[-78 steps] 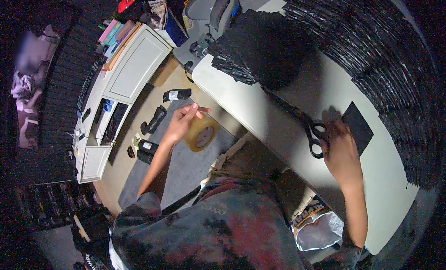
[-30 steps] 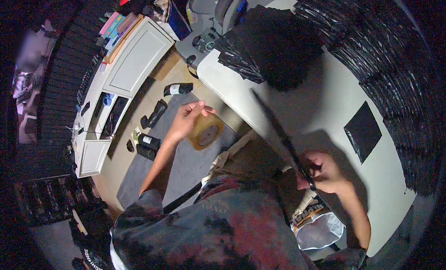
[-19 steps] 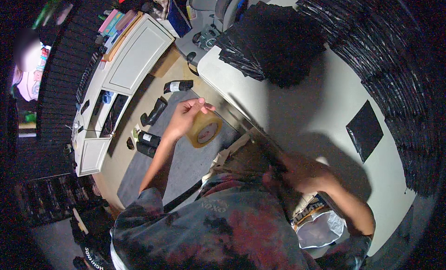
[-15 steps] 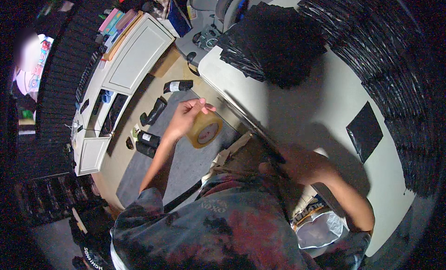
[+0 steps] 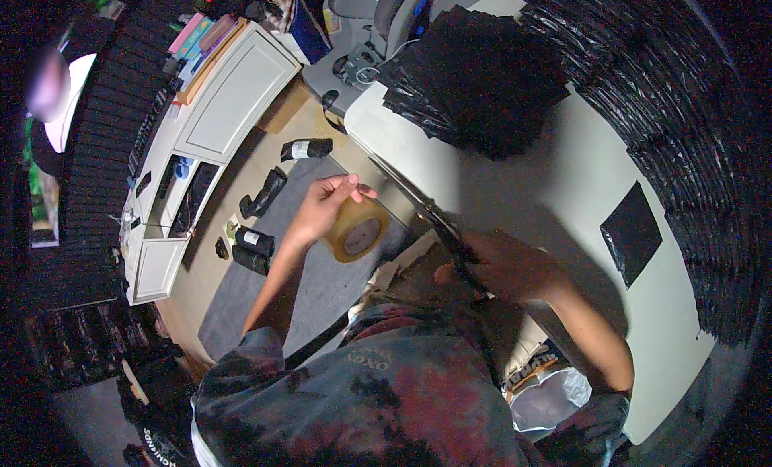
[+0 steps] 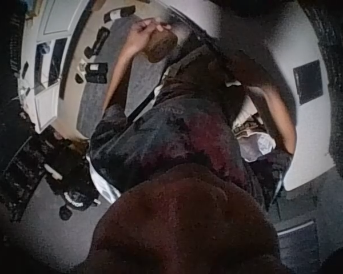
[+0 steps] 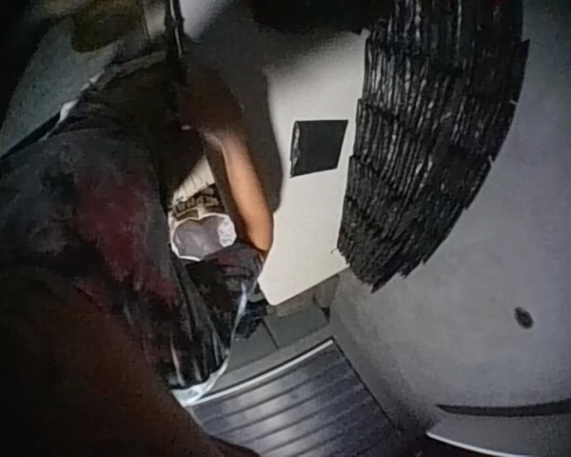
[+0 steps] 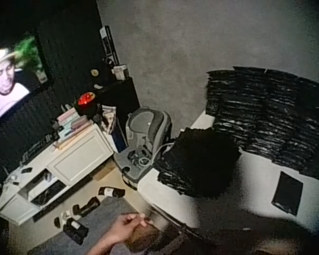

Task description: Folding items and sealing them into black shipping bags using tape and scissors.

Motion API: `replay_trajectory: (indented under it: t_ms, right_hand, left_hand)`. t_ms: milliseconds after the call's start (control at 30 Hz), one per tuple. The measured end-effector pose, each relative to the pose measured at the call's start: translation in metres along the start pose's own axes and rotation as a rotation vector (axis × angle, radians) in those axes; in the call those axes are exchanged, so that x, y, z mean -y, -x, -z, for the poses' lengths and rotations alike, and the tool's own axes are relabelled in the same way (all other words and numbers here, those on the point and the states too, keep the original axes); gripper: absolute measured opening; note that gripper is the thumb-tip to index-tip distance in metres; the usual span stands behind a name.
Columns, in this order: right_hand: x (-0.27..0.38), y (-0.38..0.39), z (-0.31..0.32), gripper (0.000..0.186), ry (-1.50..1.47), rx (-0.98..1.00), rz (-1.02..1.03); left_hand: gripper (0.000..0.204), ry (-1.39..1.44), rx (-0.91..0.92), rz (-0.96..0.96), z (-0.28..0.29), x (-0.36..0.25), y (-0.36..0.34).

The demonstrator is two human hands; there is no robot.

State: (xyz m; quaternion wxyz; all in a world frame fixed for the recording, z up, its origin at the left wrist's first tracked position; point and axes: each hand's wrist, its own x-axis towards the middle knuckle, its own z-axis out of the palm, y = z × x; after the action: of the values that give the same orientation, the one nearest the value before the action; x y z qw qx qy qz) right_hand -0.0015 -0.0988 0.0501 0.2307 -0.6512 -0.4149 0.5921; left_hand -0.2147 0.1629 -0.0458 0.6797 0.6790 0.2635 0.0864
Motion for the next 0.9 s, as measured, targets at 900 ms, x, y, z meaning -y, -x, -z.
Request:
replay_trajectory:
  t_ms: [900]
  right_hand:
    - [-0.034, 0.094, -0.011, 0.034, 0.547, -0.624, 0.021]
  left_hand:
    - [0.030, -0.134, 0.020, -0.078, -0.020, -0.015, 0.045]
